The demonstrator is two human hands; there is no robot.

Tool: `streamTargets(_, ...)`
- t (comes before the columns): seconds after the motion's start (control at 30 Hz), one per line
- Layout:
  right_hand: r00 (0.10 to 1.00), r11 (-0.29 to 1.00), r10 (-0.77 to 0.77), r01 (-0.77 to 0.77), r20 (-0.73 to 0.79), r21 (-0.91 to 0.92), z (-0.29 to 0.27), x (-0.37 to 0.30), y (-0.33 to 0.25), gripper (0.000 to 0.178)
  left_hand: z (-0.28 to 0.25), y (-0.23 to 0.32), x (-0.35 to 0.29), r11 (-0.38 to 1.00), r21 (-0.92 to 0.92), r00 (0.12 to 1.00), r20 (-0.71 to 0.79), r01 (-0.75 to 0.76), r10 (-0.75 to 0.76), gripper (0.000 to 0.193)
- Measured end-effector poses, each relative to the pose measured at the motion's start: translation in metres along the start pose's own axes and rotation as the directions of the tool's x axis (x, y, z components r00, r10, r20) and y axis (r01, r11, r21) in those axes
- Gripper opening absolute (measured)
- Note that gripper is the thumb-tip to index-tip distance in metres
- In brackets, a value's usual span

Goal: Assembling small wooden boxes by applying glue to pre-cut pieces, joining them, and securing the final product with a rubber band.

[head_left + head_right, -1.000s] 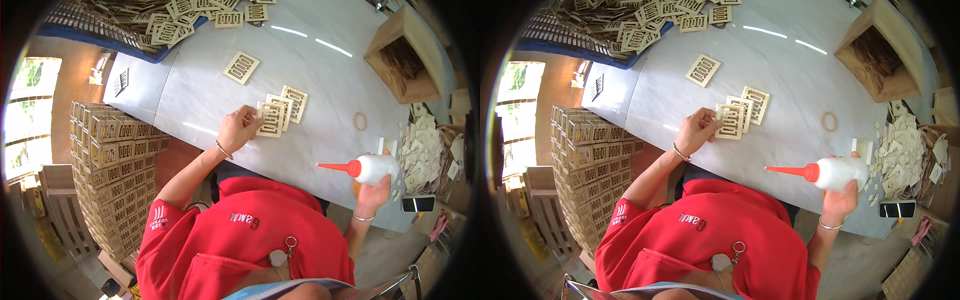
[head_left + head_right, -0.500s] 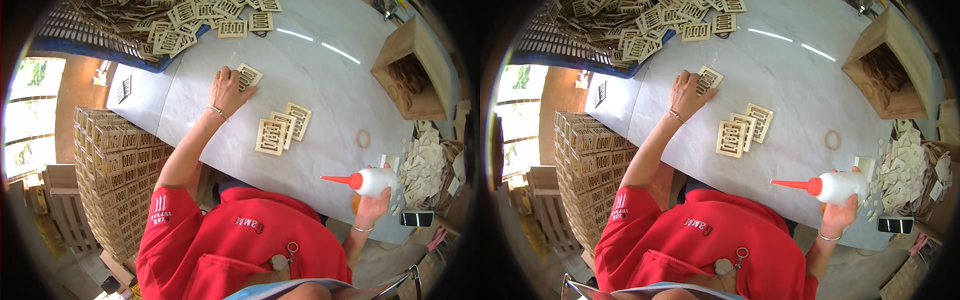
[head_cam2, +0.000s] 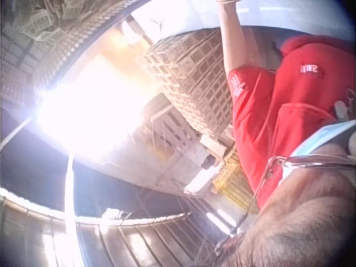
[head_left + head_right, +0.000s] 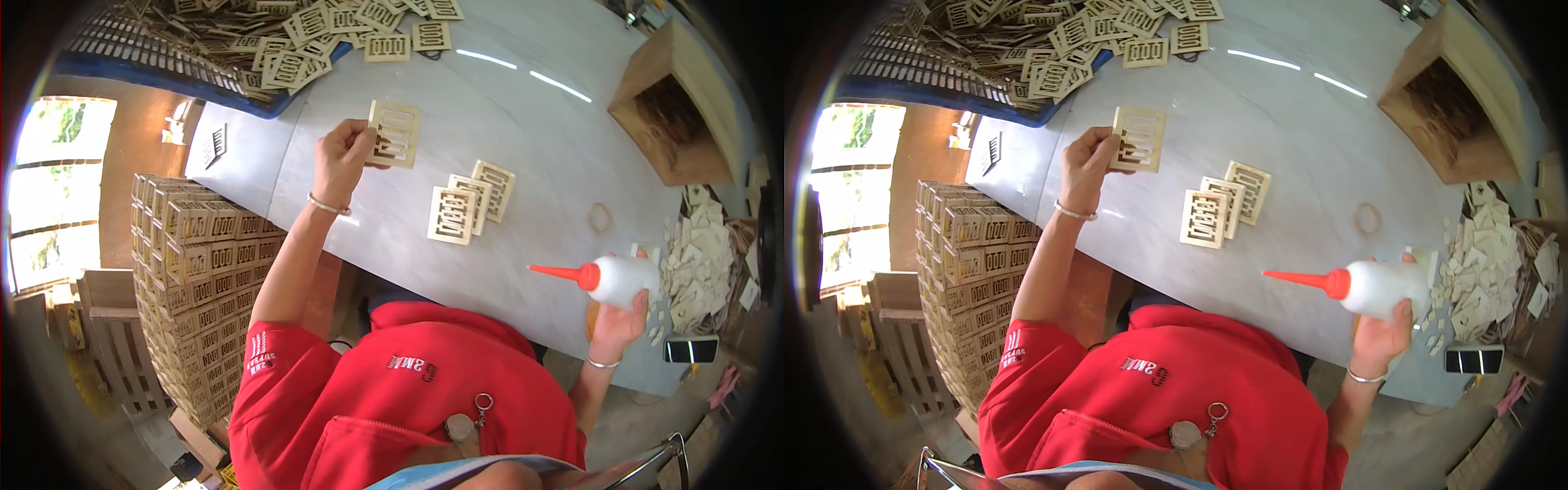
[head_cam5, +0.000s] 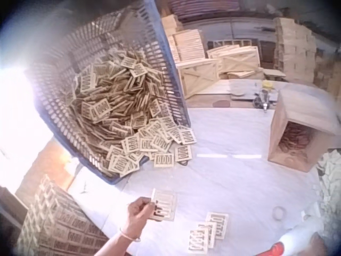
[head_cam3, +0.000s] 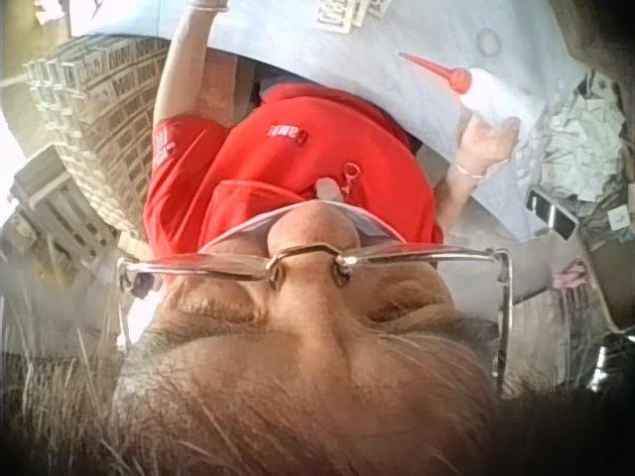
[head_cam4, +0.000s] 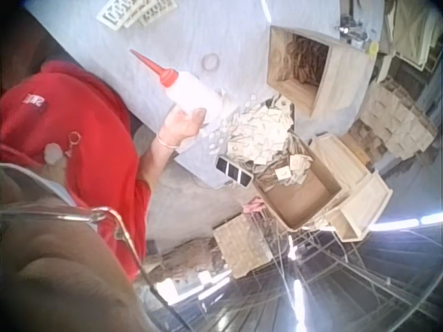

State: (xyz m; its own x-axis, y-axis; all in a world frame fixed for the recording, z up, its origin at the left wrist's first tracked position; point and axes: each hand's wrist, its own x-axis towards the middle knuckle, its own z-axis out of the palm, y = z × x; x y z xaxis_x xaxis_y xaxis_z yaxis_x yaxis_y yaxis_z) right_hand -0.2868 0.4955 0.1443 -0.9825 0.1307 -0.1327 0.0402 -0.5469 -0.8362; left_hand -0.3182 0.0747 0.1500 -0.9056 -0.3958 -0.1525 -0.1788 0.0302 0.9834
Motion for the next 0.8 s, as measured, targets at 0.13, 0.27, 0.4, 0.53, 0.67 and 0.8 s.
streamTargets(0.13,0.997,0.999,-0.043,0.043,0.067,-0.005,0.014,-0.002,-0.008,0.073,0.025,0.011,-0.039,0.987,-0.154,0.983,0.186,0.039,-0.01,0.013)
streamTargets(0.27,0.992,0.998,-0.065,0.066,0.104,-0.001,0.016,-0.01,-0.013,0.07,0.048,-0.018,-0.093,0.976,-0.091,0.875,0.464,0.199,-0.136,0.021)
streamTargets(0.4,0.995,0.997,-0.063,0.065,0.078,-0.029,0.007,-0.021,-0.017,0.068,0.056,-0.019,-0.128,0.962,0.199,0.558,0.785,0.184,-0.269,0.059)
streamTargets(0.53,0.995,0.998,-0.06,0.061,0.081,-0.018,-0.005,-0.027,-0.021,0.067,0.051,-0.031,-0.13,0.984,0.178,0.455,0.876,0.001,-0.159,0.055)
streamTargets(0.67,0.995,0.998,-0.061,0.061,0.074,0.0,-0.01,-0.029,-0.024,0.067,0.035,-0.023,-0.123,0.974,0.222,0.483,0.858,-0.043,-0.174,0.03)
streamTargets(0.8,0.996,0.997,-0.073,0.072,0.054,0.02,-0.012,-0.03,-0.022,0.066,0.024,-0.024,-0.125,0.983,0.18,0.524,0.842,-0.046,-0.13,0.029)
